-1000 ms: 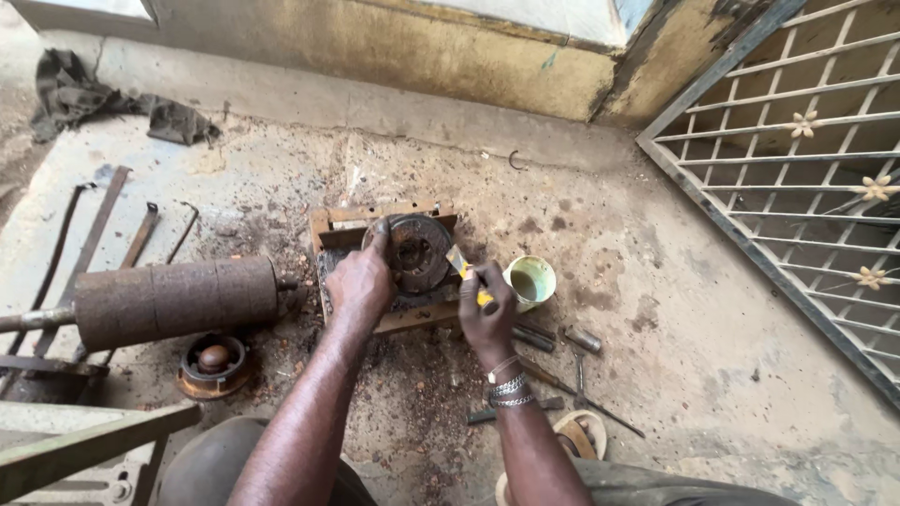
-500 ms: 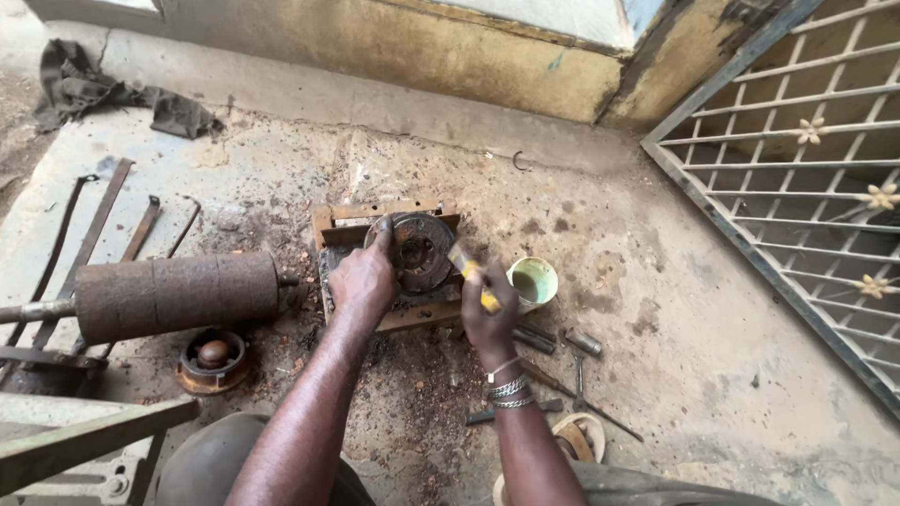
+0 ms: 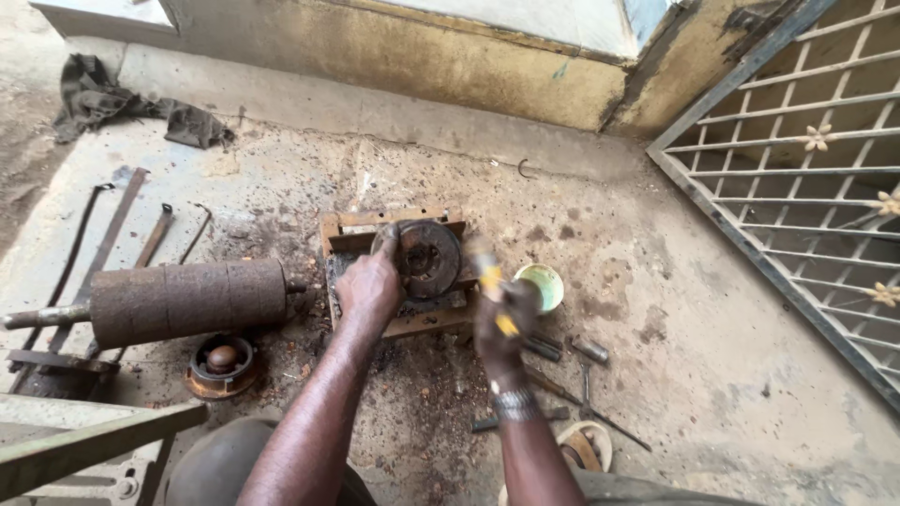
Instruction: The person uses a hammer and chisel to chip away rust and debris from a circular metal part clamped in a wooden jig. They repeatedly reposition the part and strike different areas to remove material.
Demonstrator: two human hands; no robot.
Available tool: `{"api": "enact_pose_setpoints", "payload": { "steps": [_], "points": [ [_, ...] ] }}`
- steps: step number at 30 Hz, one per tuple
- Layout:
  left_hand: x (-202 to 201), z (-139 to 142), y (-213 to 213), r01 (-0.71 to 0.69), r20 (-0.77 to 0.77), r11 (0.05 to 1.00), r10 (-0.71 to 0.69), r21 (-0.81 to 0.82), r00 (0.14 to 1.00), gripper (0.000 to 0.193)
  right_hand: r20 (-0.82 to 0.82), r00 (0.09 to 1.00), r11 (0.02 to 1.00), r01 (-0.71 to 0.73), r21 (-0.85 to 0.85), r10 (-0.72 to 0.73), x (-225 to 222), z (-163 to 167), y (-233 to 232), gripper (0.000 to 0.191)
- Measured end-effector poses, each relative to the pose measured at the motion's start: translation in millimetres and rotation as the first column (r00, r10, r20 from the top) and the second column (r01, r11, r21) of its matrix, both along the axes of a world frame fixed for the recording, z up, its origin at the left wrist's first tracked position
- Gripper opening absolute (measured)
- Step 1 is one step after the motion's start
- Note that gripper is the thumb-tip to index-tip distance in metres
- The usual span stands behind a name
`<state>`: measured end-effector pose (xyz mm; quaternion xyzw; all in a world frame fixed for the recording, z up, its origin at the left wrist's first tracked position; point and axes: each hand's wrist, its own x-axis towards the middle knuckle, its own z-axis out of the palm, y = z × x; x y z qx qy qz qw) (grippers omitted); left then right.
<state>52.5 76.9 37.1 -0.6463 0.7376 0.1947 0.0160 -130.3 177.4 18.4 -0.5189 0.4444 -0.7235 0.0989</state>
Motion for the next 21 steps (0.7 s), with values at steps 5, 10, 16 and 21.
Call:
{"api": "enact_pose_setpoints", "payload": {
  "steps": [5, 10, 16, 21],
  "points": [
    [-0.7, -4.7, 1.7, 0.007, 0.023, 0.998, -0.006, -0.056, 1.000, 0.074, -0.261, 0.949, 0.971, 0.211, 0.117, -0.175, -1.6, -4.0, 2.3, 0.028],
    [-1.3, -0.7, 3.3, 0.011, -0.020, 1.000, -0.011, -0.024, 1.000, 0.077, -0.348, 0.932, 0.967, 0.175, 0.184, -0.102, -2.9, 0.2, 5.5, 0.026],
    [-4.1, 4.8, 2.1, -0.021, 0.026, 0.999, 0.021, 0.035, 0.999, 0.087, -0.216, 0.965, 0.982, 0.170, 0.086, -0.148, 1.4, 6.7, 5.8, 0.025],
    [-3.4, -4.5, 0.1, -0.007, 0.050, 0.997, 0.010, -0.074, 0.999, 0.080, -0.144, 0.979, 0.952, 0.174, 0.253, -0.141, -0.7, 9.1, 5.9, 0.026]
  ]
}}
